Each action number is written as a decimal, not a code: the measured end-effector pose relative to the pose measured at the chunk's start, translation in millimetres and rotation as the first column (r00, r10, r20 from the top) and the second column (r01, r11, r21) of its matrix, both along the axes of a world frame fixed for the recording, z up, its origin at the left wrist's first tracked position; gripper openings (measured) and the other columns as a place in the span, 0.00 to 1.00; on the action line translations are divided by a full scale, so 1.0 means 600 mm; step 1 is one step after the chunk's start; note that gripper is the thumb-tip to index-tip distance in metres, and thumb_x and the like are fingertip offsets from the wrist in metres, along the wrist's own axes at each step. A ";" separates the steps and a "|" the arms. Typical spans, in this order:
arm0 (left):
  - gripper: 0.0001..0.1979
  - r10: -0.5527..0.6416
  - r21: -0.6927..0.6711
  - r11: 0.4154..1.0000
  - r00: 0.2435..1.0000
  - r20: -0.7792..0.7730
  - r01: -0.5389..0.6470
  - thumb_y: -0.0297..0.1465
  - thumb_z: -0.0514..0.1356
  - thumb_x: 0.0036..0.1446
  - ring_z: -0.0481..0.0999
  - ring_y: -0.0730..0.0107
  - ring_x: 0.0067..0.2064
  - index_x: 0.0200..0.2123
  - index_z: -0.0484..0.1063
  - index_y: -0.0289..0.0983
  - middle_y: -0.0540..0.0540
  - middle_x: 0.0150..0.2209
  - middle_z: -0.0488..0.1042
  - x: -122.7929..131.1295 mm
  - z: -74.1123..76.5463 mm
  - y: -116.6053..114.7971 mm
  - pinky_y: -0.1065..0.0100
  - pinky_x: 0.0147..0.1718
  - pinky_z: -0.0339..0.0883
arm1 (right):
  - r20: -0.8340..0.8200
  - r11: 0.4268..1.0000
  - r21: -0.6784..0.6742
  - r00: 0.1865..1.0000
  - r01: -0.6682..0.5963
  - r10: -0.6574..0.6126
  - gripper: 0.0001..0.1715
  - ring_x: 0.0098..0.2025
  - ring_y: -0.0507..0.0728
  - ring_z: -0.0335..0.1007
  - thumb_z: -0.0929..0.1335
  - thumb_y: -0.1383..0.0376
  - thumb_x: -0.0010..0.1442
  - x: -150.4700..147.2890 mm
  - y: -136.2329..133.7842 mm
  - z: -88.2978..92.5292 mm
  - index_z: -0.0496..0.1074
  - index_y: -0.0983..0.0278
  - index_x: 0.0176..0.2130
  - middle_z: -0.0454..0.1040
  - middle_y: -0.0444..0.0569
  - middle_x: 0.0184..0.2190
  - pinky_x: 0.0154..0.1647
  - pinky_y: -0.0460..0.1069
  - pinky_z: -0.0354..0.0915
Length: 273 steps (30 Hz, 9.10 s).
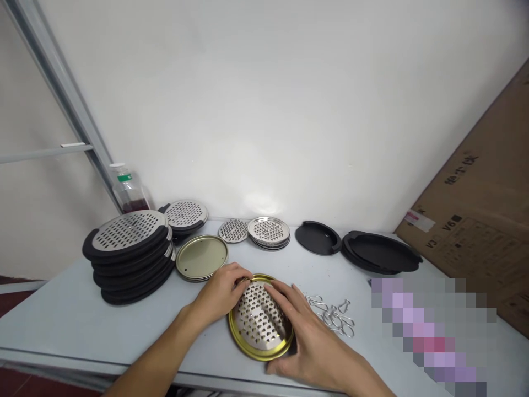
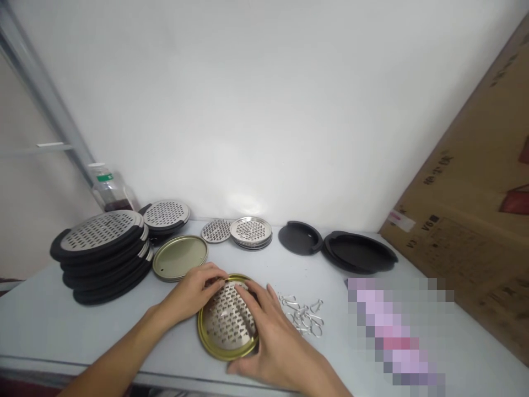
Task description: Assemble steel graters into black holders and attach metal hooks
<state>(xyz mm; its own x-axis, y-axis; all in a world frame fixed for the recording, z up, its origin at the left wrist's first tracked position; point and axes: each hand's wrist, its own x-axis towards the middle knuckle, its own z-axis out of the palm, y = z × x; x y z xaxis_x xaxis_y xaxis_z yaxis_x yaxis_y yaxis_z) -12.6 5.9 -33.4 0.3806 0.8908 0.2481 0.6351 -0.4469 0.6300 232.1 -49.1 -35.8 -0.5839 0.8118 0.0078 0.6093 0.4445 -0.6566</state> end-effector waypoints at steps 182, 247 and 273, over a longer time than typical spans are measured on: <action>0.72 -0.146 -0.216 0.971 0.968 -0.205 0.101 0.50 0.74 0.35 0.41 0.39 0.72 0.72 0.32 0.41 0.34 0.73 0.40 -0.026 -0.012 -0.060 0.43 0.68 0.44 | -0.593 0.689 -0.720 0.441 0.083 -0.674 0.19 0.35 0.61 0.80 0.75 0.56 0.55 0.051 0.038 0.006 0.81 0.68 0.39 0.82 0.56 0.34 0.39 0.53 0.76; 0.69 -0.158 -0.124 0.983 0.967 -0.202 0.135 0.54 0.73 0.35 0.45 0.39 0.71 0.72 0.35 0.42 0.35 0.72 0.45 -0.027 -0.016 -0.058 0.43 0.67 0.47 | 0.043 0.963 0.195 0.979 0.187 -0.199 0.63 0.71 0.71 0.41 0.75 0.49 0.47 -0.014 0.008 -0.009 0.44 0.51 0.70 0.45 0.56 0.69 0.68 0.65 0.50; 0.67 -0.159 -0.256 0.956 0.986 -0.053 0.140 0.45 0.75 0.39 0.47 0.45 0.71 0.72 0.34 0.44 0.37 0.72 0.42 -0.051 0.003 -0.055 0.46 0.67 0.48 | -0.019 0.982 0.163 0.995 0.097 -0.095 0.62 0.71 0.71 0.39 0.76 0.49 0.47 -0.027 0.004 -0.011 0.44 0.50 0.70 0.41 0.54 0.69 0.67 0.65 0.52</action>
<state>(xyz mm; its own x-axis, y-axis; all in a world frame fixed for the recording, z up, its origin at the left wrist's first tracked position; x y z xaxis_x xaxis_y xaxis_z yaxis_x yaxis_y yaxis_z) -43.4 -27.3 -31.8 0.5229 0.8524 -0.0091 0.6213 -0.3738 0.6887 215.9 -46.7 -42.3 -0.5027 0.8512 0.1505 0.6476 0.4862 -0.5867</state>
